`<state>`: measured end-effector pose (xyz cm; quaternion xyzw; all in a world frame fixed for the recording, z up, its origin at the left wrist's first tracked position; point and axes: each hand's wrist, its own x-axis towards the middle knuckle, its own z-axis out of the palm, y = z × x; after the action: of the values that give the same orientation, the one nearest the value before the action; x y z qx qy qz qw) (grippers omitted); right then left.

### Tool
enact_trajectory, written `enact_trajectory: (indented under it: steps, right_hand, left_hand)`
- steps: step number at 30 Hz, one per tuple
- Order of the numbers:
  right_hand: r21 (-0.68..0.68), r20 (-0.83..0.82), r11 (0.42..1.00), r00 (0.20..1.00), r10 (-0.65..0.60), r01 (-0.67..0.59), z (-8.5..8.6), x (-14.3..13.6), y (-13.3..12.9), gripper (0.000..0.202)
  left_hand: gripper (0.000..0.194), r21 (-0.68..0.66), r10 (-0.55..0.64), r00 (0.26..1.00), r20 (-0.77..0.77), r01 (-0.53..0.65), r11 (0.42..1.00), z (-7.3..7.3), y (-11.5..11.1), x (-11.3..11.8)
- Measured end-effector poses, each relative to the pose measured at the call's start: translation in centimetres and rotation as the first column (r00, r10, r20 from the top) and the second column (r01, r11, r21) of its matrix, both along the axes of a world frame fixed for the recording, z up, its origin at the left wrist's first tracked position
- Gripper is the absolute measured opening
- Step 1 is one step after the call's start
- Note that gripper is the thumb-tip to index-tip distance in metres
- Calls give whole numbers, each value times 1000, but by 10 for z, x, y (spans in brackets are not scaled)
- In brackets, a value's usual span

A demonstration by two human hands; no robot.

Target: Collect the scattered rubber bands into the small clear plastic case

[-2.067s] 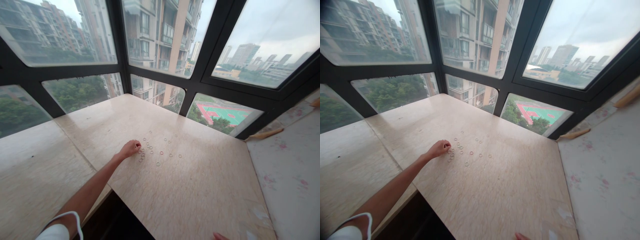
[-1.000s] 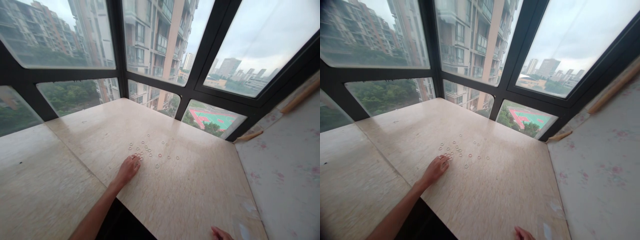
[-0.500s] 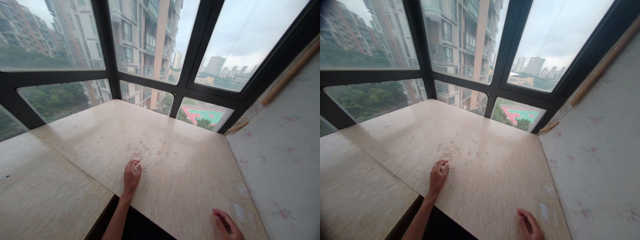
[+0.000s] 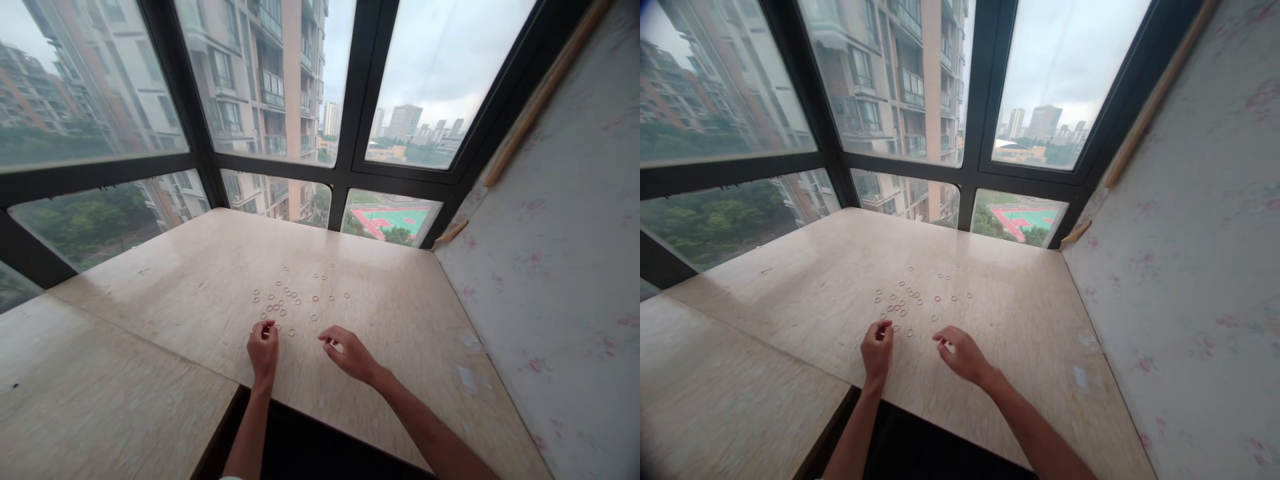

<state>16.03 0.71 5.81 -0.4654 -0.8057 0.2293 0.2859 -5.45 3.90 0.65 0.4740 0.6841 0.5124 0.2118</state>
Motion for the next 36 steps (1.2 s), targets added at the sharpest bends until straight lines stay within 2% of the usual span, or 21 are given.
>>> enact_trajectory:
  steps: [1, 5, 8, 11, 14, 19, 23, 26, 29, 31, 34, 36]
  right_hand:
    - [48, 128, 999, 992, 19, -25, 0, -16, 16, 18]
    - [83, 267, 994, 962, 49, -74, -4, -81, 78, 16]
    - [91, 378, 988, 922, 80, -123, -8, -114, 114, 21]
    - [92, 478, 976, 869, 131, -198, -10, -123, 133, 20]
    - [82, 554, 955, 809, 194, -286, -12, -109, 135, 19]
    - [55, 618, 927, 742, 261, -372, -16, -50, 110, 18]
    - [64, 588, 939, 773, 237, -337, -12, 10, 74, 15]
    - [136, 503, 972, 859, 98, -191, -8, 56, 44, 27]
    - [191, 393, 982, 916, -78, 2, -12, 98, 11, 29]
    - [155, 172, 974, 967, -189, 163, -21, 120, -13, 24]
    - [58, 53, 962, 961, -270, 267, -37, 140, -53, 21]
    - [50, -6, 954, 955, -295, 295, -48, 144, -77, 21]
  left_hand:
    - [17, 2, 20, 1000, 21, -20, 1000, 0, 0, 0]
    - [16, 21, 45, 996, 78, -46, 999, -1, -2, -2]
    - [17, 48, 42, 993, 106, -48, 998, -4, -2, -4]
    - [19, 75, 60, 988, 143, -71, 995, -8, 0, -6]
    - [19, 86, 57, 987, 148, -70, 994, -9, 2, -6]
    - [18, 86, 32, 993, 112, -42, 995, -6, 1, -4]
    - [16, 62, -15, 996, 85, 10, 998, -7, -1, -3]
    - [16, 48, -64, 997, 43, 62, 997, -9, -1, -2]
    - [16, 26, -81, 997, -11, 81, 996, -10, -1, -2]
    - [17, 17, -85, 995, -53, 86, 996, -10, 0, -2]
    - [17, 24, -99, 986, -137, 103, 994, -11, 1, -1]
    - [18, 37, -109, 968, -227, 120, 992, -12, 2, 0]
